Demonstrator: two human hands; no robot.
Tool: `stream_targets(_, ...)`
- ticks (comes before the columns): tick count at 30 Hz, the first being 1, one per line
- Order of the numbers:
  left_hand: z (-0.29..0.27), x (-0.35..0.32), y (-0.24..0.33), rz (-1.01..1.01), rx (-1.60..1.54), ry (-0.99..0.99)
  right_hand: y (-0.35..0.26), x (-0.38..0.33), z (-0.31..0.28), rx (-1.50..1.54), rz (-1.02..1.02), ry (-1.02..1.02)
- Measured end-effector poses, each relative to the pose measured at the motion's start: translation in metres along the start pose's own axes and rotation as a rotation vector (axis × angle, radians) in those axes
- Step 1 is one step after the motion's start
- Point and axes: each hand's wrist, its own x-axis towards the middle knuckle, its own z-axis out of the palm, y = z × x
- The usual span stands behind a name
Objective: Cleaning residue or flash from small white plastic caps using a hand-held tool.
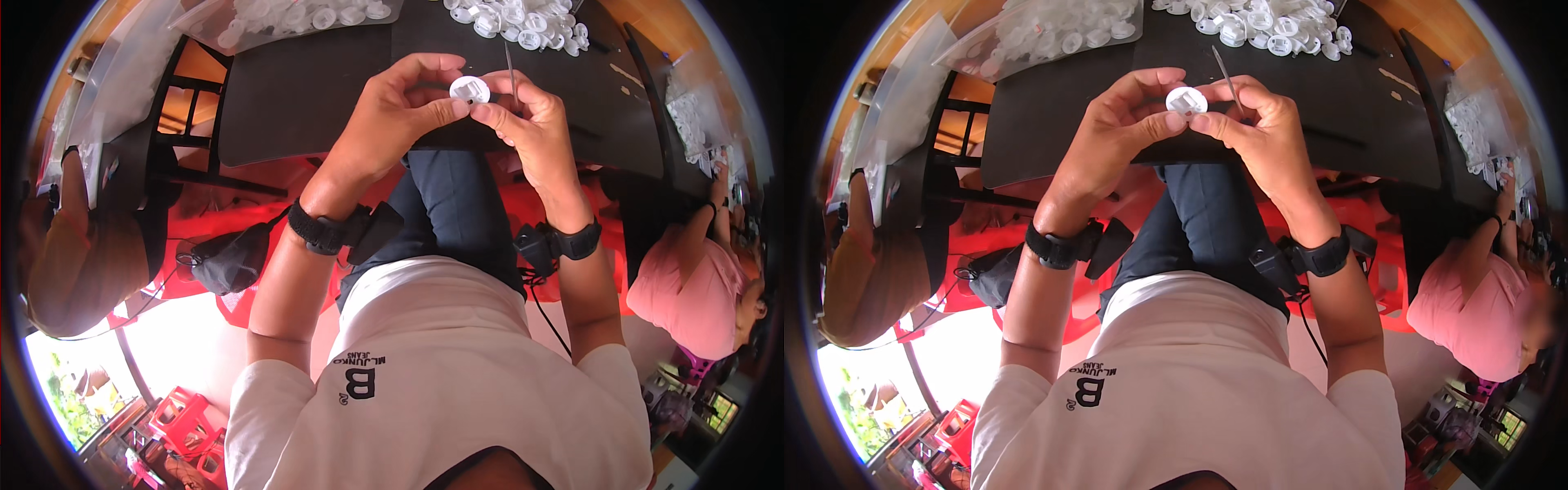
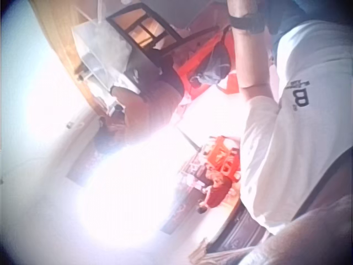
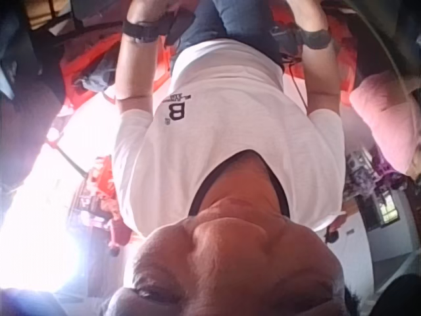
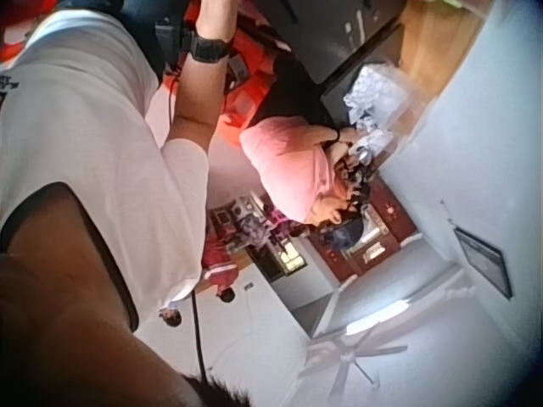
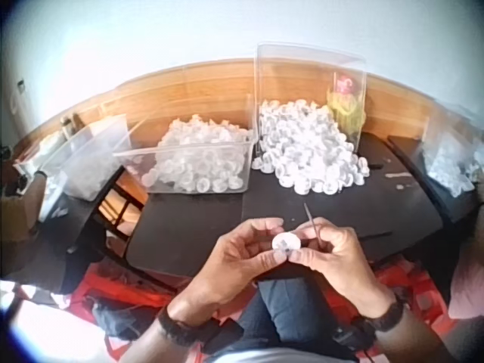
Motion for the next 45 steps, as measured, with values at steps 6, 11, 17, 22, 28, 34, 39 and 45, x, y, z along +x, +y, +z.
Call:
stream_targets(6, -0.004, -0.001, -0.019, 0.045, -0.147, 0.017, 0.01, 0.004, 0.005, 0.033, 0.144, -0.034)
stream_targets(11, -0.02, 0.005, -0.03, 0.06, -0.113, 0.181, 0.001, -0.002, 0.006, -0.336, -0.08, 0.031)
stream_targets(17, -0.025, 0.011, -0.032, 0.071, -0.081, 0.181, -0.014, -0.013, 0.004, -0.328, 0.03, -0.038)
stream_targets(22, -0.024, 0.013, -0.031, 0.05, -0.119, 0.175, -0.009, -0.013, 0.011, -0.368, -0.013, -0.012)
stream_targets(28, -0.026, 0.01, -0.036, 0.091, -0.151, 0.163, -0.02, -0.015, 0.015, -0.404, -0.06, -0.024)
stream_targets(34, -0.028, 0.009, -0.035, 0.109, -0.158, 0.146, -0.011, -0.015, 0.01, -0.467, -0.152, -0.038)
stream_targets(39, -0.03, 0.008, -0.036, 0.098, -0.198, 0.121, -0.018, -0.014, 0.014, -0.593, -0.115, -0.047)
stream_targets(45, -0.031, 0.007, -0.035, 0.094, -0.223, 0.101, -0.018, -0.012, 0.015, -0.64, -0.157, -0.04)
